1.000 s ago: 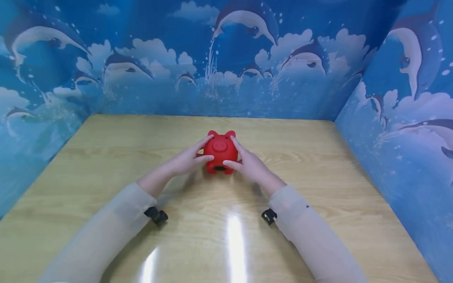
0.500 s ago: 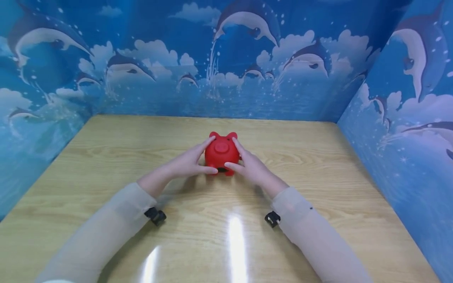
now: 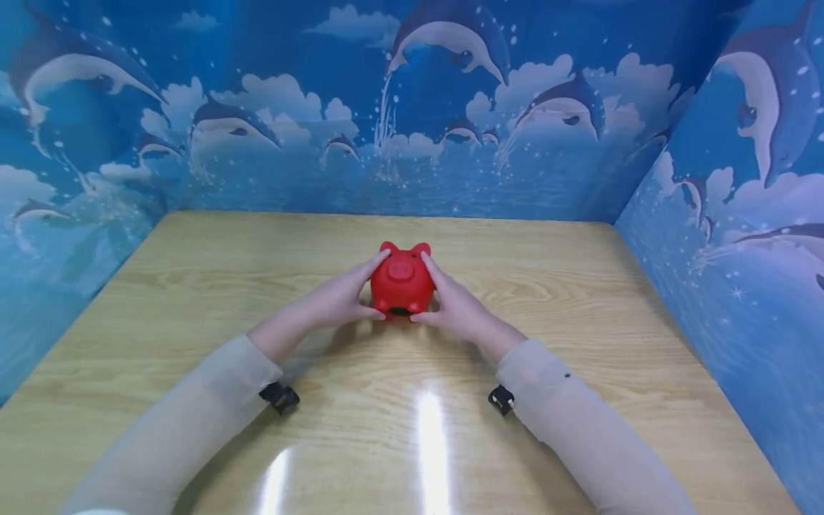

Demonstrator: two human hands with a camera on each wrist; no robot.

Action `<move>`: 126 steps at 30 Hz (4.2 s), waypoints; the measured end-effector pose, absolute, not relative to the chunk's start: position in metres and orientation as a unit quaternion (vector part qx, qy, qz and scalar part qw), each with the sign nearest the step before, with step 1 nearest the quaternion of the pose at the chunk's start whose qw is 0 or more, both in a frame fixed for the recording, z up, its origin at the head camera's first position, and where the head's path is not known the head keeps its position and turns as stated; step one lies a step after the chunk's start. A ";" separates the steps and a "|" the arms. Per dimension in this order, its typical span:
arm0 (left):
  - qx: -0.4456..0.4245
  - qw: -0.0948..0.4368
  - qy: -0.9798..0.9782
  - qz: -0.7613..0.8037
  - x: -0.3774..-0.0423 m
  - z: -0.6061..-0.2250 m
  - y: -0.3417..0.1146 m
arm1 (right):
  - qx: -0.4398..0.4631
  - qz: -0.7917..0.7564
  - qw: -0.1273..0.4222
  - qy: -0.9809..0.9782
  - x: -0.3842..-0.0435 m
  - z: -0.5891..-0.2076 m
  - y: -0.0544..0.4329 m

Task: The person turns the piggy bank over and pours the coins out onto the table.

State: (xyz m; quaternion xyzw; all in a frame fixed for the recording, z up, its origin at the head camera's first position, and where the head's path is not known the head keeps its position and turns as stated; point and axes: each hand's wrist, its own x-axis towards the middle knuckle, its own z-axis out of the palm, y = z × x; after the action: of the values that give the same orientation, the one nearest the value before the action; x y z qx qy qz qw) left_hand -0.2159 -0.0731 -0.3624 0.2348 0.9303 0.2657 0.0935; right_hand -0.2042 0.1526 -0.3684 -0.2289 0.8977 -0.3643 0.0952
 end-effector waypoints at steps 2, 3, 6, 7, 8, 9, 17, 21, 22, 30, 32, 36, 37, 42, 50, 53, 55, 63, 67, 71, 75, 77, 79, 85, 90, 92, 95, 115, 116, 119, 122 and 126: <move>0.233 0.091 0.931 0.267 -0.215 -0.362 -0.073 | -0.227 -0.365 0.097 0.898 -0.204 -0.368 0.154; 0.233 0.089 0.931 0.268 -0.214 -0.362 -0.072 | -0.227 -0.366 0.097 0.897 -0.204 -0.367 0.155; 0.236 0.085 0.929 0.272 -0.212 -0.361 -0.072 | -0.229 -0.368 0.100 0.896 -0.204 -0.366 0.157; 0.238 0.084 0.928 0.273 -0.211 -0.360 -0.072 | -0.229 -0.369 0.100 0.895 -0.203 -0.366 0.157; 0.239 0.084 0.927 0.275 -0.211 -0.360 -0.072 | -0.228 -0.370 0.099 0.895 -0.203 -0.366 0.158; 0.242 0.083 0.927 0.276 -0.210 -0.360 -0.072 | -0.228 -0.370 0.099 0.895 -0.203 -0.366 0.158; 0.246 0.088 0.923 0.282 -0.210 -0.361 -0.072 | -0.221 -0.373 0.104 0.895 -0.200 -0.364 0.161; 0.242 0.094 0.917 0.301 -0.210 -0.360 -0.073 | -0.218 -0.377 0.109 0.894 -0.200 -0.364 0.161; 0.242 0.096 0.915 0.307 -0.210 -0.360 -0.074 | -0.219 -0.379 0.109 0.893 -0.200 -0.364 0.161; 0.250 0.108 0.902 0.334 -0.209 -0.361 -0.077 | -0.212 -0.382 0.109 0.893 -0.197 -0.363 0.162; 0.249 0.108 0.900 0.343 -0.209 -0.361 -0.078 | -0.212 -0.383 0.106 0.893 -0.197 -0.362 0.162; 0.242 0.107 0.895 0.360 -0.209 -0.361 -0.079 | -0.221 -0.387 0.092 0.891 -0.195 -0.359 0.162; 0.240 0.106 0.894 0.364 -0.209 -0.361 -0.079 | -0.219 -0.389 0.090 0.890 -0.195 -0.359 0.161; 0.237 0.107 0.888 0.380 -0.208 -0.362 -0.079 | -0.215 -0.407 0.092 0.883 -0.195 -0.360 0.161; 0.230 0.112 0.874 0.412 -0.205 -0.359 -0.079 | -0.206 -0.448 0.103 0.864 -0.194 -0.363 0.163; 0.226 0.114 0.872 0.420 -0.204 -0.357 -0.080 | -0.201 -0.450 0.101 0.864 -0.193 -0.361 0.163; 0.221 0.118 0.867 0.430 -0.204 -0.357 -0.080 | -0.198 -0.452 0.104 0.863 -0.192 -0.361 0.164; 0.203 0.129 0.842 0.483 -0.206 -0.360 -0.081 | -0.207 -0.466 0.097 0.855 -0.191 -0.360 0.167; 0.204 0.132 0.835 0.494 -0.203 -0.356 -0.080 | -0.204 -0.466 0.093 0.856 -0.191 -0.361 0.168; 0.205 0.134 0.826 0.508 -0.202 -0.357 -0.080 | -0.199 -0.472 0.099 0.853 -0.190 -0.361 0.169; 0.208 0.124 0.823 0.514 -0.204 -0.362 -0.080 | -0.194 -0.474 0.104 0.853 -0.190 -0.361 0.170; 0.205 0.118 0.827 0.510 -0.204 -0.362 -0.079 | -0.190 -0.476 0.107 0.852 -0.189 -0.361 0.171; 0.203 0.115 0.829 0.509 -0.203 -0.362 -0.079 | -0.189 -0.477 0.109 0.851 -0.189 -0.362 0.171; 0.208 0.124 0.824 0.512 -0.203 -0.364 -0.077 | -0.182 -0.479 0.116 0.851 -0.188 -0.362 0.173; 0.201 0.126 0.824 0.515 -0.204 -0.364 -0.076 | -0.183 -0.490 0.115 0.845 -0.188 -0.361 0.173; 0.197 0.125 0.825 0.515 -0.204 -0.364 -0.076 | -0.184 -0.491 0.113 0.844 -0.188 -0.360 0.173; 0.194 0.124 0.825 0.516 -0.203 -0.364 -0.076 | -0.184 -0.489 0.112 0.845 -0.188 -0.360 0.173; 0.134 0.148 0.812 0.548 -0.198 -0.362 -0.079 | -0.160 -0.510 0.144 0.833 -0.187 -0.356 0.168; 0.133 0.148 0.813 0.548 -0.197 -0.362 -0.078 | -0.158 -0.508 0.144 0.835 -0.187 -0.357 0.168; 0.135 0.144 0.815 0.545 -0.195 -0.363 -0.077 | -0.153 -0.504 0.142 0.838 -0.186 -0.357 0.168; 0.133 0.142 0.816 0.544 -0.194 -0.364 -0.076 | -0.149 -0.498 0.141 0.843 -0.185 -0.357 0.168; 0.125 0.142 0.815 0.548 -0.193 -0.365 -0.075 | -0.144 -0.501 0.144 0.841 -0.183 -0.356 0.166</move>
State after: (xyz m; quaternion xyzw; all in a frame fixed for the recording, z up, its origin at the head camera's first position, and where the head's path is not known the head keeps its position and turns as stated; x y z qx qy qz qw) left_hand -0.1931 -0.0749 -0.3653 0.1253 0.8148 0.5479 0.1420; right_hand -0.1829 0.1659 -0.3562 -0.1443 0.8412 -0.5009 0.1439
